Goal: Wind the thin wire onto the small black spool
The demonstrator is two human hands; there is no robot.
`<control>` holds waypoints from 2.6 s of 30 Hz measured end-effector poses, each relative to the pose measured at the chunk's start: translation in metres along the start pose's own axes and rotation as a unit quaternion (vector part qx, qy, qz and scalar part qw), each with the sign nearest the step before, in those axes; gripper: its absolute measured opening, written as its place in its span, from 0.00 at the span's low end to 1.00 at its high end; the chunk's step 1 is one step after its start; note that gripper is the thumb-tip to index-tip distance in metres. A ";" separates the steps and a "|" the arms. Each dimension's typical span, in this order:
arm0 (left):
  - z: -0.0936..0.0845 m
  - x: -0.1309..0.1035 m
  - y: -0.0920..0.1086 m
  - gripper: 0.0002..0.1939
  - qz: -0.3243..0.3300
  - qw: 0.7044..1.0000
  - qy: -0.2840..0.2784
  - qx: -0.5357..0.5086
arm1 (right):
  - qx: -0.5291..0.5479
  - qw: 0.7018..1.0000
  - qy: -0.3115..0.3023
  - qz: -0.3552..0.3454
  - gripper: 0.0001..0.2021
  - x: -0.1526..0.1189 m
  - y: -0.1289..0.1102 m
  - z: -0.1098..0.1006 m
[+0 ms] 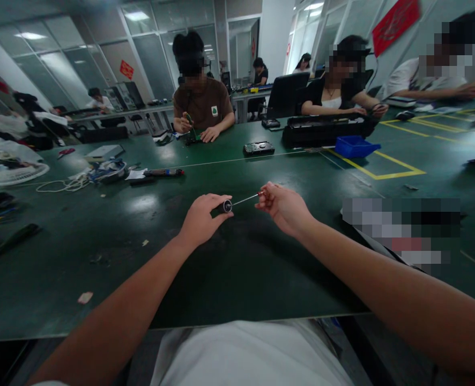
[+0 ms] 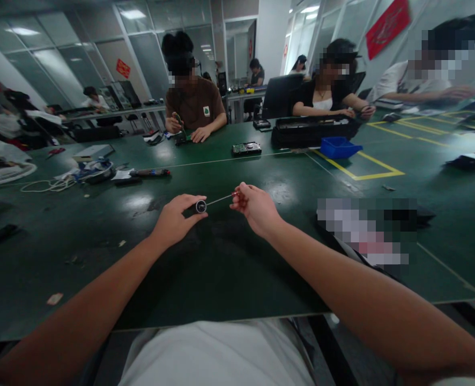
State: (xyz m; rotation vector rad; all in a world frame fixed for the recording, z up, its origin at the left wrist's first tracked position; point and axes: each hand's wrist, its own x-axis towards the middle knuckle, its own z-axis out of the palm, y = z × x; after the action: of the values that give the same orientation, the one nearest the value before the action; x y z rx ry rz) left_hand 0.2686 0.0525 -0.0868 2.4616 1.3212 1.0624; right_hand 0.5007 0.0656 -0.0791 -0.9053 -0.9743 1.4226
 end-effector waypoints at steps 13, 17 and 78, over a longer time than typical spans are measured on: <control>0.002 0.000 -0.004 0.21 -0.041 0.997 -0.062 0.011 | -0.146 0.979 0.007 -0.143 0.10 -0.005 0.005 0.003; 0.003 0.000 -0.005 0.21 -0.038 0.997 -0.065 0.010 | -0.228 0.957 0.002 -0.181 0.09 -0.008 0.001 0.002; 0.028 0.009 0.009 0.13 -0.107 0.967 -0.147 0.179 | -0.352 0.907 0.025 -0.230 0.09 -0.021 -0.007 0.006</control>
State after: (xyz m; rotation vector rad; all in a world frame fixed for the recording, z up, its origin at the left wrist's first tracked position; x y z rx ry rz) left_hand 0.2962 0.0591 -0.0993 2.5060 1.7465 0.4175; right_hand 0.4996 0.0448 -0.0703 -1.1168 -1.5842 0.6315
